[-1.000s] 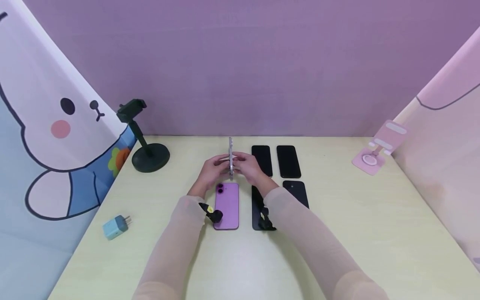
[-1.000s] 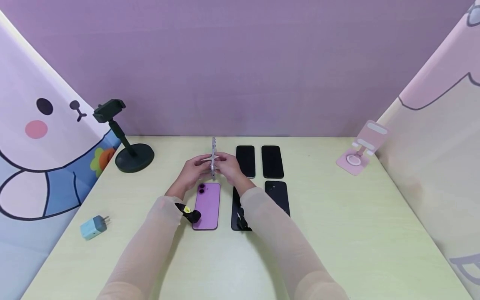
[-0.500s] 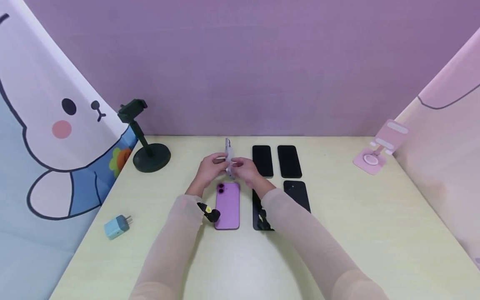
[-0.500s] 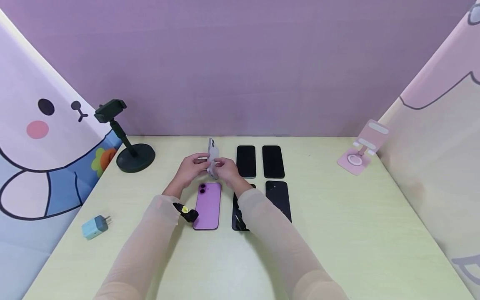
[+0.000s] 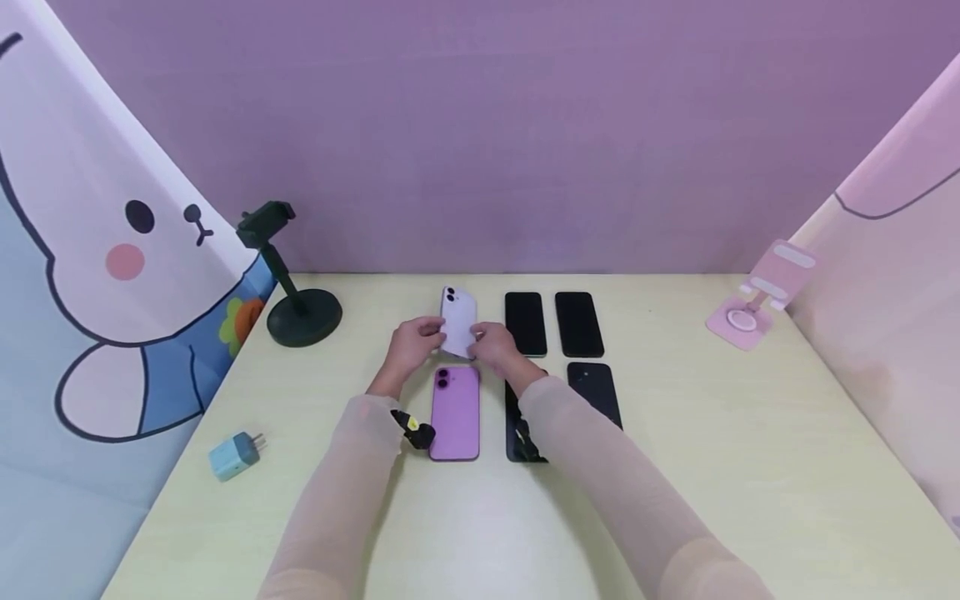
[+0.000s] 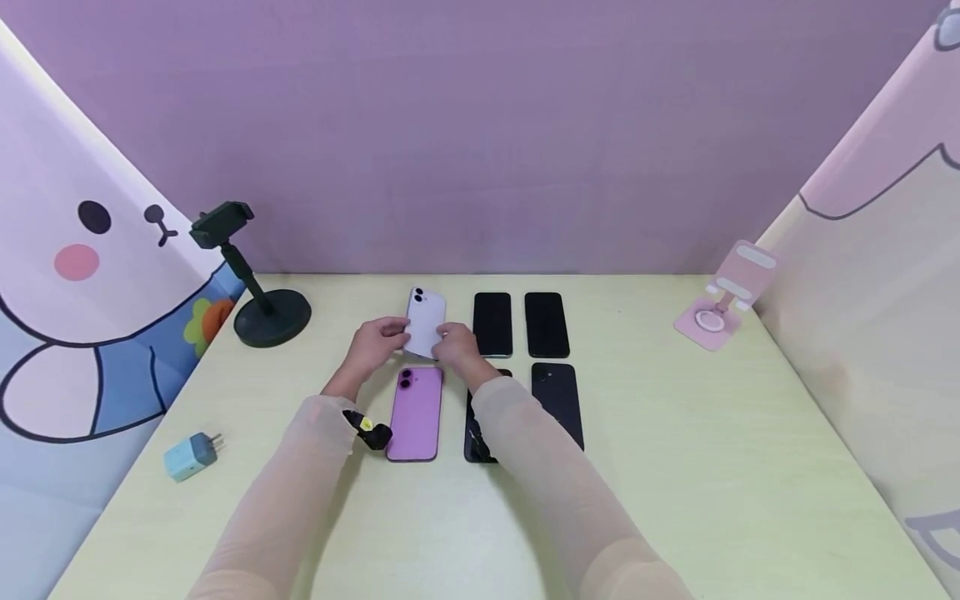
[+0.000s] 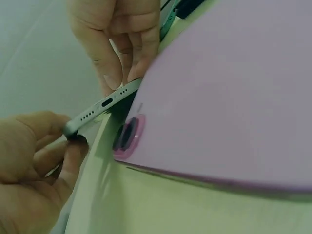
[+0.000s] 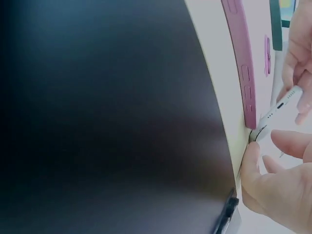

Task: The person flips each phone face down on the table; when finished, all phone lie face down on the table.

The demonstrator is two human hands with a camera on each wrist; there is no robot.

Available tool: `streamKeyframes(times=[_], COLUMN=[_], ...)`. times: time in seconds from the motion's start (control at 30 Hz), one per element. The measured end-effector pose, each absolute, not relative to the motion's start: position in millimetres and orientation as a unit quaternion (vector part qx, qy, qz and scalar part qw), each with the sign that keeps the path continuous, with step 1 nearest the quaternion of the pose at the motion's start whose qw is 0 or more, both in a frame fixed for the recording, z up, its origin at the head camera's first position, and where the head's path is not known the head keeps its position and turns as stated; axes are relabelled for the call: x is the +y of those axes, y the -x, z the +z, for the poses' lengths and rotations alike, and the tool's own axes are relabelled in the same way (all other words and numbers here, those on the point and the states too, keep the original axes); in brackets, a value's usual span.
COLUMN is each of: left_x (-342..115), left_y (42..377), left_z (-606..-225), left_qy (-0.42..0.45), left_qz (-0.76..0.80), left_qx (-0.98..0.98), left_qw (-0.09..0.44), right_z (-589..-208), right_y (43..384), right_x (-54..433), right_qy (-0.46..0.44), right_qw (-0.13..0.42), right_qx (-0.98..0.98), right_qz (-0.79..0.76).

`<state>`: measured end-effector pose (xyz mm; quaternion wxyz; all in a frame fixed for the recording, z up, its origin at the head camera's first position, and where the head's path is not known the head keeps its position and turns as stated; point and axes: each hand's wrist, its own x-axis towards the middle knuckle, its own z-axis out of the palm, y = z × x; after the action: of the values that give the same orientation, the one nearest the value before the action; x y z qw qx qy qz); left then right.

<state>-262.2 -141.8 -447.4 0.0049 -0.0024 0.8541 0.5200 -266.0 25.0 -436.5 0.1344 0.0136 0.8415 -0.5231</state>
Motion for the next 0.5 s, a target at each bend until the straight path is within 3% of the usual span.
streamKeyframes(times=[0.5], left_x=[-142], left_y=[262], left_z=[-460], left_qy=[0.021], left_qz=[0.454], left_qx=[0.891], left_qw=[0.016], right_z=[-433], right_y=[268], right_x=[23], right_qy=[0.0], right_qw=[0.134], right_qx=[0.895], right_qz=[-0.426])
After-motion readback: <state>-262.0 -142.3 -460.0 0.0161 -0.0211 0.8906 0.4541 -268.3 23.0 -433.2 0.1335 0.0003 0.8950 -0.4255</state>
